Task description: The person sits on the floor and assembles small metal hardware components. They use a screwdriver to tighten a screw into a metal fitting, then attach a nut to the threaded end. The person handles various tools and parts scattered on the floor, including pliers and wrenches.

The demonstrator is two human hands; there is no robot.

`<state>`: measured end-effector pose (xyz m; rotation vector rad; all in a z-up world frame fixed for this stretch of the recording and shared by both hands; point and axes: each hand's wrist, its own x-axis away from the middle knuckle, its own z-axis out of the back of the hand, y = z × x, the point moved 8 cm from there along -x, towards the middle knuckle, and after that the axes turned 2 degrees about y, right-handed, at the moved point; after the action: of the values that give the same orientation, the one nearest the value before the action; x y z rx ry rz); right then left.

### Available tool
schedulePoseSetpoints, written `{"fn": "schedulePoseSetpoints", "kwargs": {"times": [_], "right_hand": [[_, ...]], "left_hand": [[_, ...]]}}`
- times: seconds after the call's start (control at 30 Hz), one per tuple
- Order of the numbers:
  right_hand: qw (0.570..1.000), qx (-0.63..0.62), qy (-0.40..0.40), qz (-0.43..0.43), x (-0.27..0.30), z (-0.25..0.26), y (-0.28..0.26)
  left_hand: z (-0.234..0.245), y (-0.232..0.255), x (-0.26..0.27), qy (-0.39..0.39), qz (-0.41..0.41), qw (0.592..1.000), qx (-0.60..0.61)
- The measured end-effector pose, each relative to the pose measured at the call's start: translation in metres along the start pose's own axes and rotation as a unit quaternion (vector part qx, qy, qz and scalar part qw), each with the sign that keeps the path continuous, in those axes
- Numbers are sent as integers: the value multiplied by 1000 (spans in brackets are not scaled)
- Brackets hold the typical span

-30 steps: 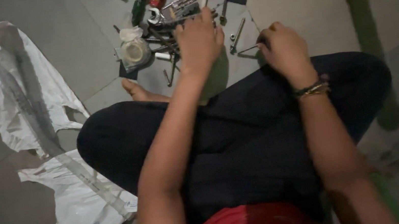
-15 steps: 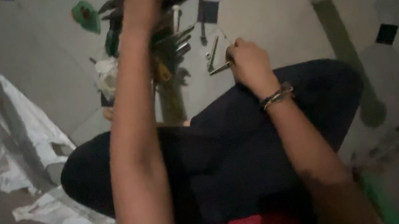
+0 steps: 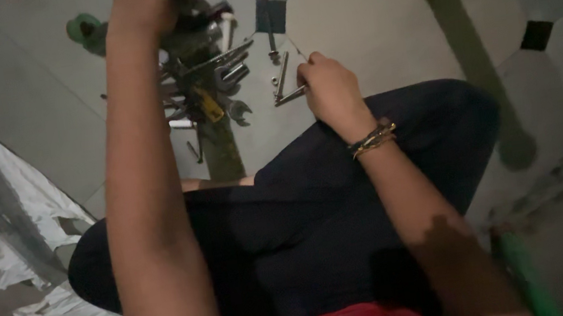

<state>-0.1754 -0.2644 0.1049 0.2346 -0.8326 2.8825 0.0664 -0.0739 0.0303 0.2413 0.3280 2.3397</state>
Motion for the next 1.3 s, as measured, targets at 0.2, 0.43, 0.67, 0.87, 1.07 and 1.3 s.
{"fn": "schedulePoseSetpoints", "kwargs": {"times": [0.2, 0.43, 0.67, 0.87, 1.07, 1.3], "right_hand": [[1000, -2, -4, -9, -3, -4, 2], [998, -64, 16, -8, -5, 8, -3], [977, -207, 33, 27, -15, 23, -5], [953, -273, 109, 80, -14, 42, -4], [927, -338, 144, 76, -9, 53, -2], [884, -438, 121, 106, -4, 63, -15]], "left_hand": [[41, 39, 22, 43, 9, 998, -40], [18, 55, 13, 112, -61, 988, -90], [33, 58, 30, 142, -75, 980, -115], [102, 109, 71, 207, -82, 971, 88], [101, 147, 101, 154, 53, 879, 449], [117, 163, 116, 143, 108, 849, 497]]}}
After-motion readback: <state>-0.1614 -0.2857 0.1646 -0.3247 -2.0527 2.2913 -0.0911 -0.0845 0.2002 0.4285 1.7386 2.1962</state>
